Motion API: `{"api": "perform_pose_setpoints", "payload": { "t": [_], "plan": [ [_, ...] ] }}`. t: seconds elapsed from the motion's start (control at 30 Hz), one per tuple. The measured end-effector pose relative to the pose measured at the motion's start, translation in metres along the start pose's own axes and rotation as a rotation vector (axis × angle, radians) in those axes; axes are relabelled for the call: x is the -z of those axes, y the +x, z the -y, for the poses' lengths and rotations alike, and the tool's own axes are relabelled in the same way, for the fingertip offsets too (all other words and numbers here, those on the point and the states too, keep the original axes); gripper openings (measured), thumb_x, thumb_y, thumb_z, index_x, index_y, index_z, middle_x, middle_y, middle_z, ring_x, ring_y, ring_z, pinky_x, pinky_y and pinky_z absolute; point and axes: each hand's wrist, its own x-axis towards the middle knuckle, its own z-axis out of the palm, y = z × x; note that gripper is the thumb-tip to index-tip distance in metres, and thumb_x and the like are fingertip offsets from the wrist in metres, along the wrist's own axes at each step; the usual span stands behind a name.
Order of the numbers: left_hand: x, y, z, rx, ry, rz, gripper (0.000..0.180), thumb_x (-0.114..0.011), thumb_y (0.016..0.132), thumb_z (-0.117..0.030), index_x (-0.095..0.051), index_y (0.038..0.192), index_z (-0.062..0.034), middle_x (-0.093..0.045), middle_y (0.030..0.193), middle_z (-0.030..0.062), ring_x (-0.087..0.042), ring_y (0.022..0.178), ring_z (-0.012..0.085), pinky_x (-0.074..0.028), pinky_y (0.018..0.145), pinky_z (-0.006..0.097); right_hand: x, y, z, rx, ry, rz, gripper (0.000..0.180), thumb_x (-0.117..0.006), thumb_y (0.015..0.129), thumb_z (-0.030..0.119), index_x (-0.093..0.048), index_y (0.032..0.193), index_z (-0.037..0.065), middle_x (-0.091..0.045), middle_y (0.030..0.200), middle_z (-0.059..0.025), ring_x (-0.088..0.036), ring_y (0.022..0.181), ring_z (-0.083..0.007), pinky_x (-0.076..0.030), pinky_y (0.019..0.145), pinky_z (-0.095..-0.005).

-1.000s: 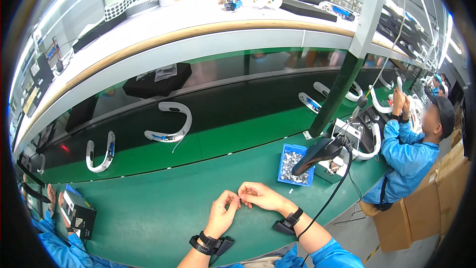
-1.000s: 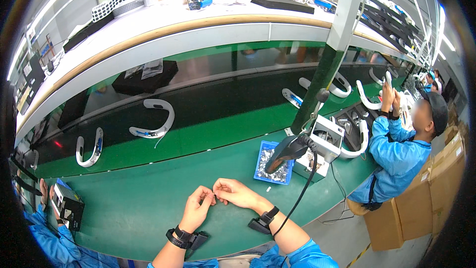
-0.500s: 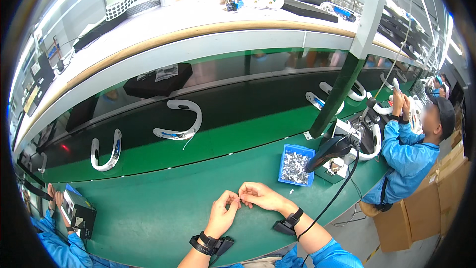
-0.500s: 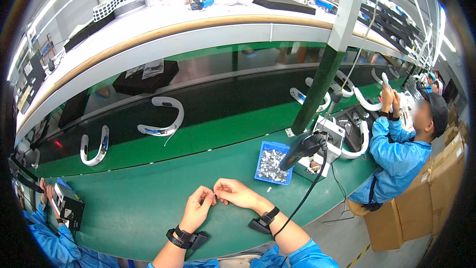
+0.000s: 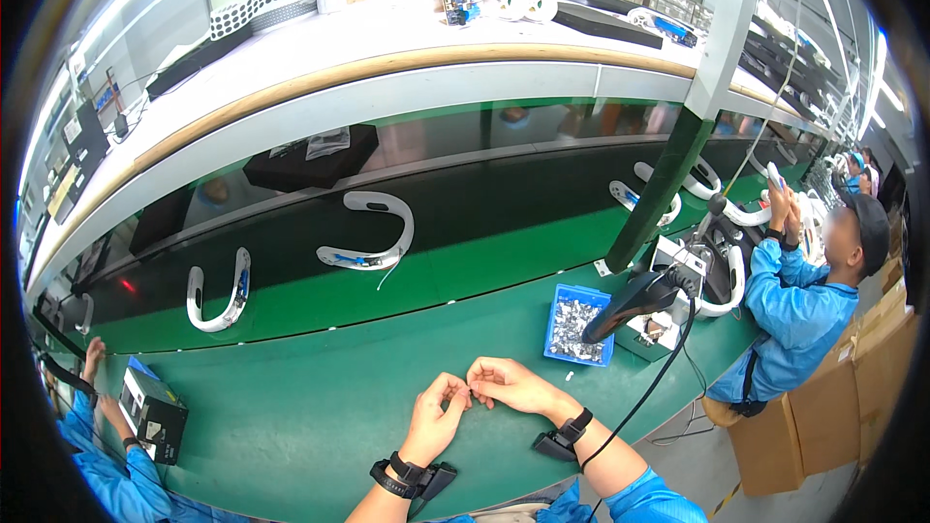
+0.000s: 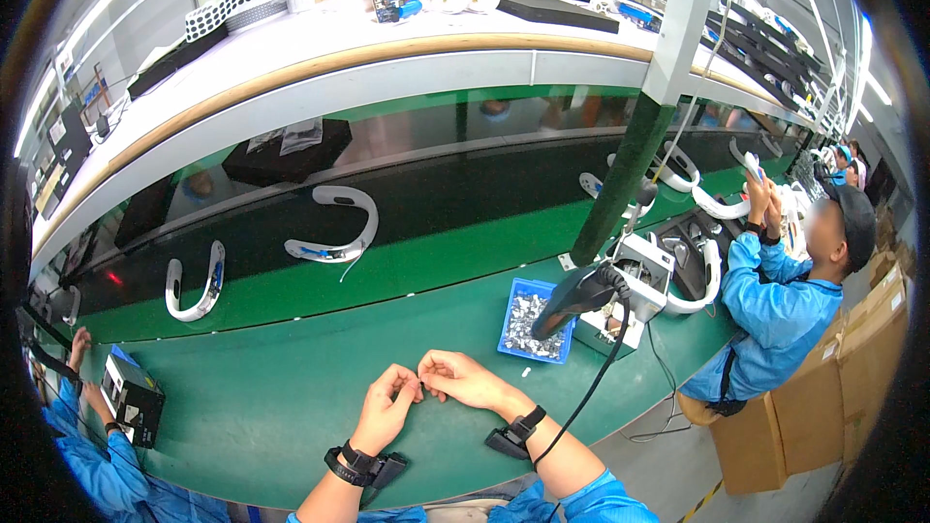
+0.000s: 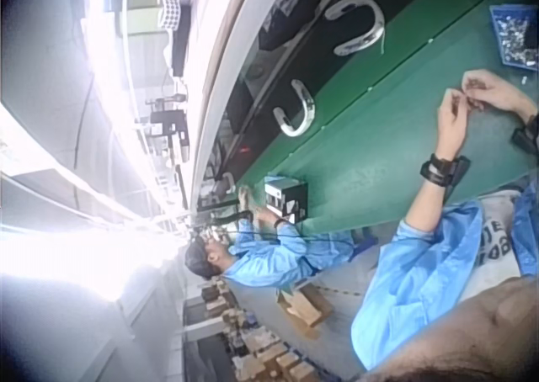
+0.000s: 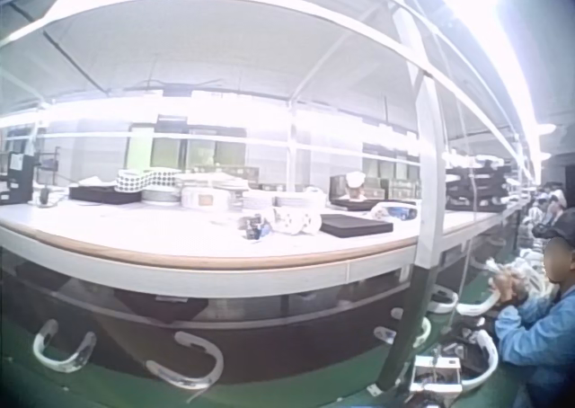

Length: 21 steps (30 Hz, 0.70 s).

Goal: Assembling white plastic components using an electric screwdriver at a factory workstation.

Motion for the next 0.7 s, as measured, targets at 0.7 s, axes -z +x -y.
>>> {"api": "perform_pose_setpoints", "payload": {
  "t": [0.7],
  "plan": [
    [0.003, -0.001, 0.009, 0.012, -0.01, 0.014, 0.008, -0.059, 0.105, -0.008, -0.06, 0.104, -0.0004, -0.069, 0.091, 0.0052, -0.065, 0.087, 0.0133, -0.054, 0.081, 0.031, -0.004, 0.0, 0.01, -0.035, 0.049, -0.038, 0.011, -0.062, 0.106, 0.014, -0.062, 0.107, 0.003, -0.066, 0.091, -0.0027, -0.061, 0.078, -0.0108, -0.051, 0.071, -0.0269]
  ]
}}
